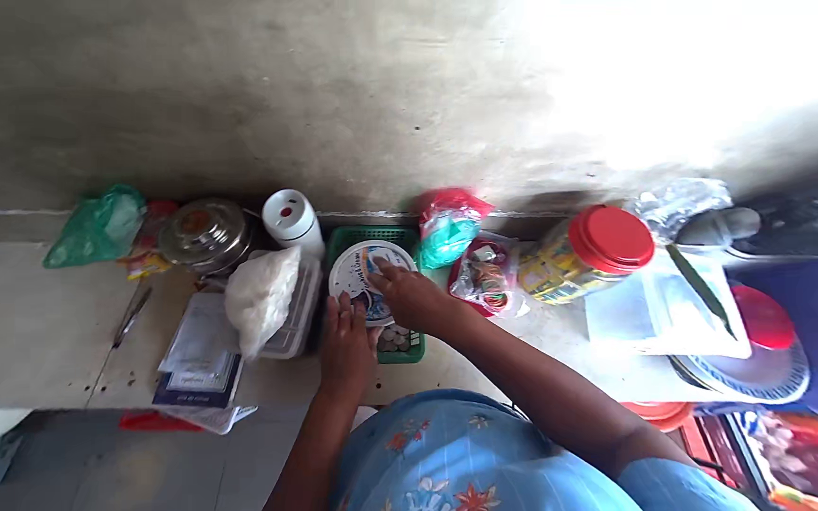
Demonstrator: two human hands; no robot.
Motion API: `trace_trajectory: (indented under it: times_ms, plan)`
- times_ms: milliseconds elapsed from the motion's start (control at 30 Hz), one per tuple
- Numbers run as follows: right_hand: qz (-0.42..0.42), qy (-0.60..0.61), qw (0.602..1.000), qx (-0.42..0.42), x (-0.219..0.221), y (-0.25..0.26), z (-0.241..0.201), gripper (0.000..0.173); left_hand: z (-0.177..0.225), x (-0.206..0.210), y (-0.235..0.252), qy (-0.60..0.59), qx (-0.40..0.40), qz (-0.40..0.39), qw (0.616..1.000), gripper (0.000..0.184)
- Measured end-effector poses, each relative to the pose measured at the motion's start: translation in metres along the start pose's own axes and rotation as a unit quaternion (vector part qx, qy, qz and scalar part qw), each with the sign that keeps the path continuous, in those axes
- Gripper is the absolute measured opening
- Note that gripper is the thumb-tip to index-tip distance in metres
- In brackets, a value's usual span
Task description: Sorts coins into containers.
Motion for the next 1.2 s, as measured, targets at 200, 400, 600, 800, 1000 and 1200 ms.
trace_trajectory:
  times_ms: [200, 400, 600, 800, 1000, 1200]
  plan:
    - [0.046, -0.046, 0.995, 0.079, 0.01, 0.031, 0.013, 0.062, -0.002, -0.003, 0.041, 0.013, 0.011, -0.031, 0.999, 0.061]
    - [0.057, -0.004, 0.994, 0.091, 0.005, 0.039, 0.015, 0.051, 0.002, -0.003, 0.05, 0.035, 0.021, -0.036, 0.999, 0.07]
    - [0.073, 0.026, 0.993, 0.086, 0.005, 0.037, 0.02, 0.04, 0.011, 0.002, 0.048, 0.051, 0.008, -0.022, 0.998, 0.069]
    - [0.052, 0.034, 0.995, 0.084, 0.002, 0.037, 0.015, 0.047, 0.022, -0.005, 0.05, 0.114, -0.018, -0.041, 0.992, 0.067]
    - [0.091, 0.172, 0.981, -0.03, -0.001, -0.011, 0.029, 0.041, 0.02, -0.01, 0.044, 0.103, -0.004, -0.013, 0.995, 0.067]
    - [0.179, 0.085, 0.979, 0.042, 0.029, -0.094, 0.041, 0.024, 0.013, -0.015, 0.04, 0.076, -0.015, -0.041, 0.996, 0.068]
Point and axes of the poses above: each hand's wrist, its own y-axis towards the middle knuckle, its own x-axis out of the palm, z = x × y, the point moved 3 cm from there along y, towards the middle knuckle, and after that the axes turned 10 degrees about -y, right-handed, at the moved point
